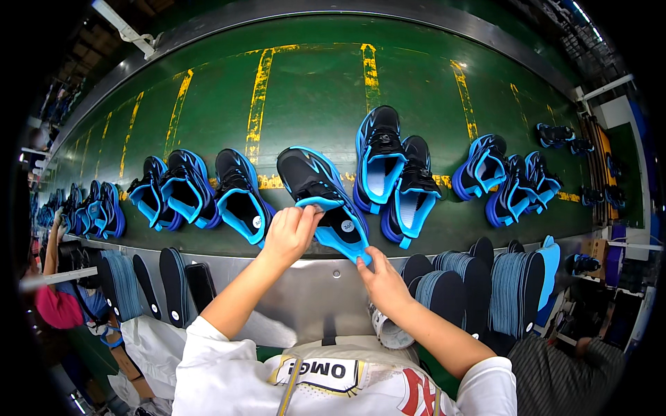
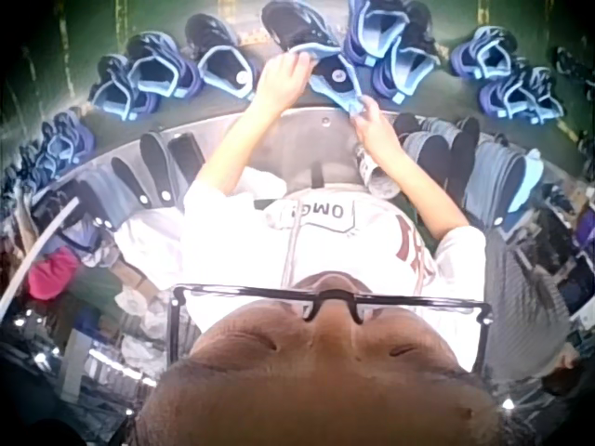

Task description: The person picks up blue insoles one at a time and inserts them into black and blue athletic shoes arranged on a production conveyor belt.

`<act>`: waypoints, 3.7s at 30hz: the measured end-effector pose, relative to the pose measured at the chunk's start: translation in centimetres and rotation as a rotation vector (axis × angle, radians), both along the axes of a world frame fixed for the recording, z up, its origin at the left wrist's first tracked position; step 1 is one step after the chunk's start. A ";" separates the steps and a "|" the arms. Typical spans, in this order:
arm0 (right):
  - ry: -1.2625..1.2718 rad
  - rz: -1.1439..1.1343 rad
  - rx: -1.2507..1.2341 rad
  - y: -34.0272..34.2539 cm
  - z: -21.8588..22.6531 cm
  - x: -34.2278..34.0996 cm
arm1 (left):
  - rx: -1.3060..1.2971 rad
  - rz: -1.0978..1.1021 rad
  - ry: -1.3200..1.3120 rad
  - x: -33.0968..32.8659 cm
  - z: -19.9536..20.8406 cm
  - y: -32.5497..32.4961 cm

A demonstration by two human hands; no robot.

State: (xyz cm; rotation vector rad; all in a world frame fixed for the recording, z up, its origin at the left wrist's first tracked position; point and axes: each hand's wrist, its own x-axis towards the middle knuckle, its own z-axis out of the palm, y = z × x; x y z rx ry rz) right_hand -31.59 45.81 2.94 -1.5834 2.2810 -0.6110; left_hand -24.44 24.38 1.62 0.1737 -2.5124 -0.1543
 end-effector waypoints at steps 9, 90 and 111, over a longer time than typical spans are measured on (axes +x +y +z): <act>0.257 -0.122 0.020 -3.2 2.4 -2.6 | -0.431 0.049 -0.477 -4.0 -1.6 -4.0; 0.295 0.238 0.547 -2.8 -2.6 -14.4 | 1.255 0.005 -0.331 -14.3 -0.8 5.1; 0.413 0.439 0.853 -4.2 -2.2 -14.6 | 1.230 0.003 -0.389 -14.2 -0.6 5.4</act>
